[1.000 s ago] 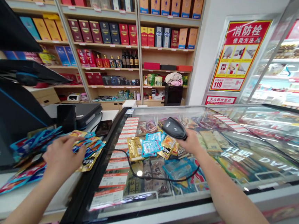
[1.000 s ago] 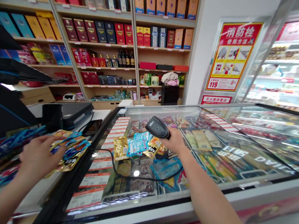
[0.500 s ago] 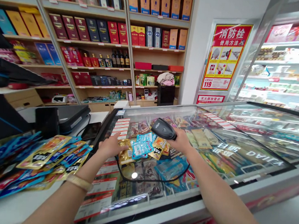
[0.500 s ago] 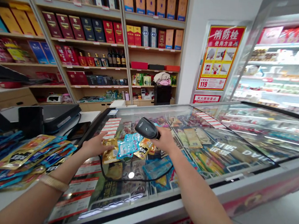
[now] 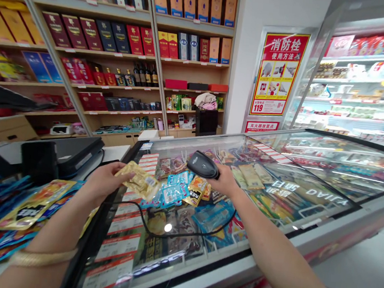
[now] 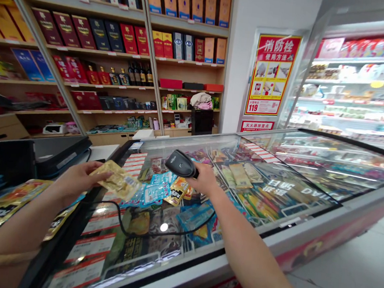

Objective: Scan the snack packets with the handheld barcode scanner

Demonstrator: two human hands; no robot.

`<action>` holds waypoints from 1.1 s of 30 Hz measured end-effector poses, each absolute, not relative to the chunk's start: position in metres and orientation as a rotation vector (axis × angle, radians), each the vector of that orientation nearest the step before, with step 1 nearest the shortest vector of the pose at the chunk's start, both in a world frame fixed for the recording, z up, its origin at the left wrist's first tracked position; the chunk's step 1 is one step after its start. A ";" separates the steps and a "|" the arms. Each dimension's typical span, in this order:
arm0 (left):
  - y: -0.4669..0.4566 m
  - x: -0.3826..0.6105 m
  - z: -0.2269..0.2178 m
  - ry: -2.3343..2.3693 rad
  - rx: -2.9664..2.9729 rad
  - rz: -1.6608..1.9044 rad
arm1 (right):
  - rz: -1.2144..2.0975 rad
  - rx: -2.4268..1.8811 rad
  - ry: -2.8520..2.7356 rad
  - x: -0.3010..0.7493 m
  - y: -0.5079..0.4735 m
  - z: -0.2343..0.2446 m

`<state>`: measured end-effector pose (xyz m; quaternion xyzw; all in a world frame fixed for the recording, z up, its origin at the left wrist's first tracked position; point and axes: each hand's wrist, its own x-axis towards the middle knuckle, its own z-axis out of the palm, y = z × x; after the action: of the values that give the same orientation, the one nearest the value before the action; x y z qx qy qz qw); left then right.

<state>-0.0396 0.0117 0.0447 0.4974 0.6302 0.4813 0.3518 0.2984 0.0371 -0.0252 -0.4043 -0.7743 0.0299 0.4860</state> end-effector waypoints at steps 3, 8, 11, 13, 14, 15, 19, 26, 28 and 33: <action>0.004 -0.030 0.036 1.438 1.053 1.612 | 0.100 -0.971 -1.861 0.297 0.037 -0.025; -0.003 0.002 0.005 1.227 0.923 1.814 | 0.174 -0.888 -1.897 0.294 0.034 -0.023; -0.005 0.013 -0.007 1.218 0.893 1.834 | 0.209 -0.882 -1.928 0.293 0.033 -0.023; -0.005 0.016 -0.011 1.223 0.869 1.855 | 0.240 -0.877 -1.946 0.292 0.033 -0.023; -0.005 0.016 -0.012 1.232 0.863 1.863 | 0.259 -0.869 -1.956 0.292 0.032 -0.023; -0.004 0.016 -0.014 1.243 0.861 1.868 | 0.278 -0.857 -1.969 0.291 0.032 -0.023; -0.003 0.013 -0.018 1.258 0.863 1.884 | 0.319 -0.834 -2.046 0.288 0.029 -0.022; 0.000 0.009 -0.026 1.275 0.905 1.901 | 0.310 -0.849 -2.102 0.284 0.026 -0.021; 0.000 0.009 -0.027 1.266 0.889 1.895 | 0.315 -0.845 -2.103 0.284 0.026 -0.021; 0.000 0.011 -0.028 1.282 0.917 1.878 | 0.336 -0.829 -2.105 0.283 0.024 -0.020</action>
<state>0.0108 0.0000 -0.0285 0.3522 0.4920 0.7208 0.3381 0.2828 0.0242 -0.0202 -0.3298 -0.8377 0.1337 0.4143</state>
